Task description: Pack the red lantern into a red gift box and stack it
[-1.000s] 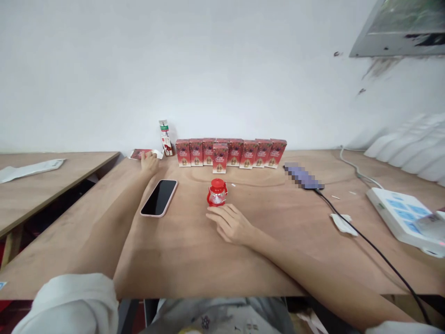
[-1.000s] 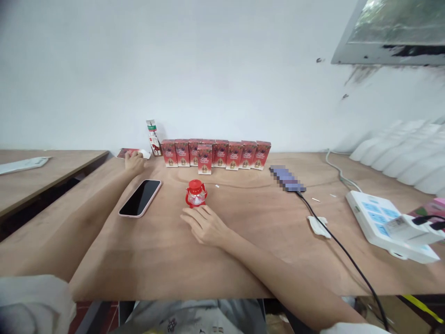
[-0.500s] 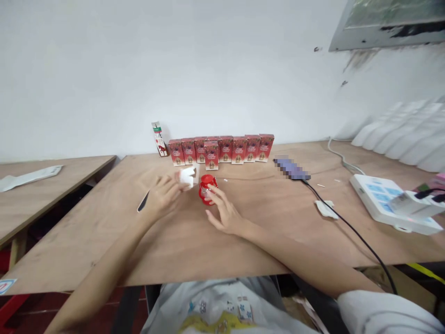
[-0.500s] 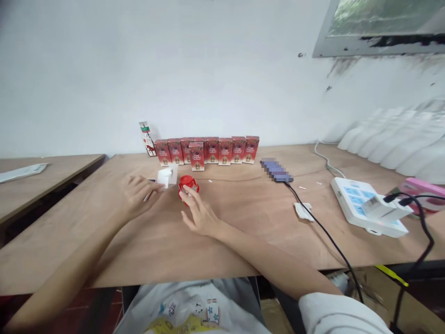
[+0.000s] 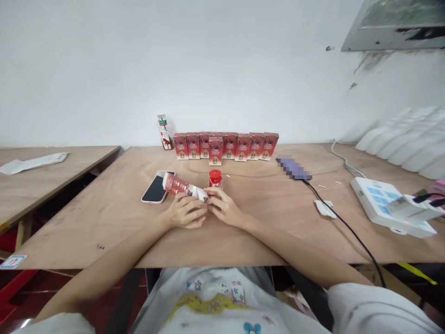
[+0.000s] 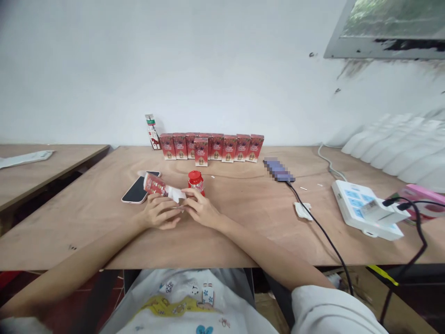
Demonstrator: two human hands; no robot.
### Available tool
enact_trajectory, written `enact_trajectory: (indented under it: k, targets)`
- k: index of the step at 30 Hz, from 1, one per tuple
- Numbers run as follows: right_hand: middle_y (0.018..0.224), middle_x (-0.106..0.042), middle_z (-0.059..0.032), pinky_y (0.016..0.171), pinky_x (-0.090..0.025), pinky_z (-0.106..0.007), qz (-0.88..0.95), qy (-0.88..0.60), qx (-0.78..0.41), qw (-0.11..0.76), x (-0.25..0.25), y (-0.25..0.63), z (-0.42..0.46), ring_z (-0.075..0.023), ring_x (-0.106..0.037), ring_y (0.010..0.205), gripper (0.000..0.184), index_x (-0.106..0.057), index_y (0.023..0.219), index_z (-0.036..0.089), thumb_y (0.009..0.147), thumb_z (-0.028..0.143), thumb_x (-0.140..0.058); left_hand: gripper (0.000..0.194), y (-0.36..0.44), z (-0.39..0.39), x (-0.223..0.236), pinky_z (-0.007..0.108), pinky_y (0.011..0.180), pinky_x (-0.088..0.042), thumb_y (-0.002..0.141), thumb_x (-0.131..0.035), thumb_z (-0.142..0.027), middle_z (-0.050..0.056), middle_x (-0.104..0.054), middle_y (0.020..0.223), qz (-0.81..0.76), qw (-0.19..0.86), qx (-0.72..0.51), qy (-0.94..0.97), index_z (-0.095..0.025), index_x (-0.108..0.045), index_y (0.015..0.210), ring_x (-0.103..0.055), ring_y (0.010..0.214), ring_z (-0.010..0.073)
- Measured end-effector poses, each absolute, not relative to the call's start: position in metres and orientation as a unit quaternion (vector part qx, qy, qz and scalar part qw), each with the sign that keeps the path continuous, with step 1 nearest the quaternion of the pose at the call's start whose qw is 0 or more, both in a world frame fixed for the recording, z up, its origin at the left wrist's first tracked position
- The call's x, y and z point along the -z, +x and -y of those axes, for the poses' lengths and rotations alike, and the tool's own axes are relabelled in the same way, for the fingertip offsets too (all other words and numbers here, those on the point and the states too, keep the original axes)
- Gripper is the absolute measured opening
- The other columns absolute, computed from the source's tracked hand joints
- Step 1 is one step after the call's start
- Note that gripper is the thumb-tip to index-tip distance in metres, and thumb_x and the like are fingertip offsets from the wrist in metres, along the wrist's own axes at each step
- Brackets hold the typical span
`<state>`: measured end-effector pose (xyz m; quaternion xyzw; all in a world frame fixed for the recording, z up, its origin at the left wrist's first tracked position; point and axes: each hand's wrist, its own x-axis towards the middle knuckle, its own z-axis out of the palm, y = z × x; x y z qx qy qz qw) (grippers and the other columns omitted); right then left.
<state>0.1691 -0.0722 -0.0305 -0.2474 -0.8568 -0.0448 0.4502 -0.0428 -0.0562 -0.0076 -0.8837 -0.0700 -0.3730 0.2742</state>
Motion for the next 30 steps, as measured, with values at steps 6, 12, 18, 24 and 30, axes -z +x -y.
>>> enact_trajectory:
  k: [6,12,18,24,30]
  targets:
    - [0.092,-0.07,-0.0069,0.078,-0.053,-0.034,0.835,-0.199,0.286,0.425,0.028,0.173,0.066,-0.0167,-0.064,0.087,0.019,-0.069,0.086,0.02,0.093,0.013,-0.052,0.059,-0.055,0.051,-0.031,0.045,0.097,-0.036,0.081,-0.06,-0.036,0.015,-0.061,0.128,0.131,0.257,0.336,-0.897,-0.024,-0.044,0.136,-0.055,0.119,0.0303]
    - [0.095,-0.074,-0.0015,0.074,-0.047,-0.032,0.876,-0.128,0.298,0.358,0.031,0.183,0.063,-0.0138,-0.061,0.088,0.023,-0.07,0.097,0.026,0.092,0.011,-0.054,0.071,-0.07,0.04,-0.043,0.044,0.102,-0.036,0.082,-0.059,-0.052,0.013,-0.063,0.123,0.155,0.123,0.235,-0.952,-0.021,-0.037,0.142,-0.056,0.115,0.0295]
    - [0.108,-0.073,-0.0008,0.082,-0.044,-0.032,0.879,-0.115,0.277,0.371,0.037,0.185,0.064,-0.0143,-0.06,0.096,0.028,-0.066,0.115,0.03,0.092,0.018,-0.053,0.079,-0.064,0.041,-0.023,0.039,0.077,-0.048,0.074,-0.063,-0.067,0.012,-0.061,0.097,0.152,0.161,0.332,-0.917,-0.017,-0.047,0.132,-0.057,0.083,0.0246]
    - [0.096,-0.075,-0.0036,0.091,-0.036,-0.039,0.847,-0.249,0.27,0.384,0.033,0.172,0.074,-0.0214,-0.059,0.103,0.027,-0.07,0.108,0.023,0.093,0.031,-0.049,0.064,-0.06,0.037,-0.005,0.042,0.08,-0.045,0.061,-0.073,-0.069,0.011,-0.059,0.103,0.192,0.227,0.308,-0.904,-0.025,-0.065,0.106,-0.055,0.088,0.0239]
    - [0.076,-0.075,0.0026,0.088,-0.035,-0.039,0.804,-0.286,0.209,0.478,0.025,0.164,0.084,-0.0203,-0.061,0.097,0.027,-0.072,0.068,0.025,0.091,0.028,-0.059,0.046,-0.053,0.046,-0.006,0.04,0.078,-0.044,0.071,-0.072,-0.059,0.011,-0.057,0.11,0.122,0.244,0.375,-0.886,-0.027,-0.065,0.104,-0.055,0.092,0.0228]
